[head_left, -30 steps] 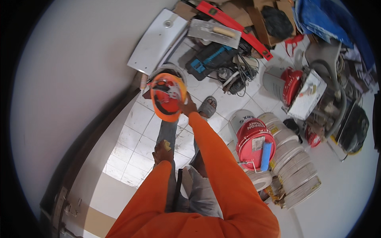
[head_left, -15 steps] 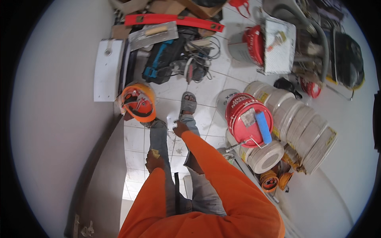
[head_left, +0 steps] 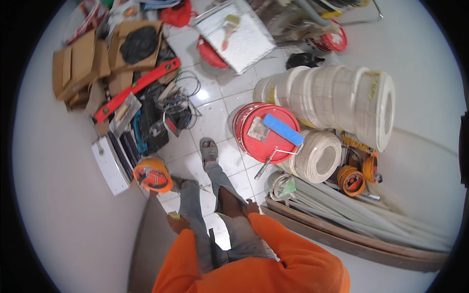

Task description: The person wipes a dark wooden handrail with a yellow cloth while walking down a staircase. They then enter a storage room filled with construction materials and pick up a white bucket containing a green cloth.

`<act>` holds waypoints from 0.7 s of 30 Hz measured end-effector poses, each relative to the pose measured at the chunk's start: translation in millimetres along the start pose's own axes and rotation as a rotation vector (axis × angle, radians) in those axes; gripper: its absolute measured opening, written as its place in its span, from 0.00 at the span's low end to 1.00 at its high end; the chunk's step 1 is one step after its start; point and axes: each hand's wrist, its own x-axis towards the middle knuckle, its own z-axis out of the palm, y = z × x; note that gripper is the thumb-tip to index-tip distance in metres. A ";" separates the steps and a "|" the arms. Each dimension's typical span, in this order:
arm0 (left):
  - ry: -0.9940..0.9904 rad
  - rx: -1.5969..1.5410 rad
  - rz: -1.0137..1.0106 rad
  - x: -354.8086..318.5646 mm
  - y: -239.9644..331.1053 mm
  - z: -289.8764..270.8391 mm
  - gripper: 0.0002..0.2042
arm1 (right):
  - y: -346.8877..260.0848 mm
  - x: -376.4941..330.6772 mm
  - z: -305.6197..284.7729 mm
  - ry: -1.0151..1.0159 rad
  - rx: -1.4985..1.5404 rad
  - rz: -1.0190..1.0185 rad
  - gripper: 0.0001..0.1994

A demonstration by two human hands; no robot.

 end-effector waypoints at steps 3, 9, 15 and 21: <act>-0.134 0.000 0.073 20.6 -4.1 -7.8 0.26 | 4.2 -25.2 -2.9 -0.077 0.093 0.055 0.34; -0.517 -0.055 0.201 78.7 -11.7 -5.3 0.25 | 10.7 -30.5 6.6 -0.256 0.367 -0.170 0.42; -0.880 -0.193 -0.047 84.0 73.6 -51.7 0.20 | -22.0 -86.6 13.2 -0.161 0.639 -0.147 0.42; -0.601 -0.118 0.409 64.0 126.7 -112.5 0.25 | -46.5 -124.3 49.4 -0.022 0.742 -0.004 0.46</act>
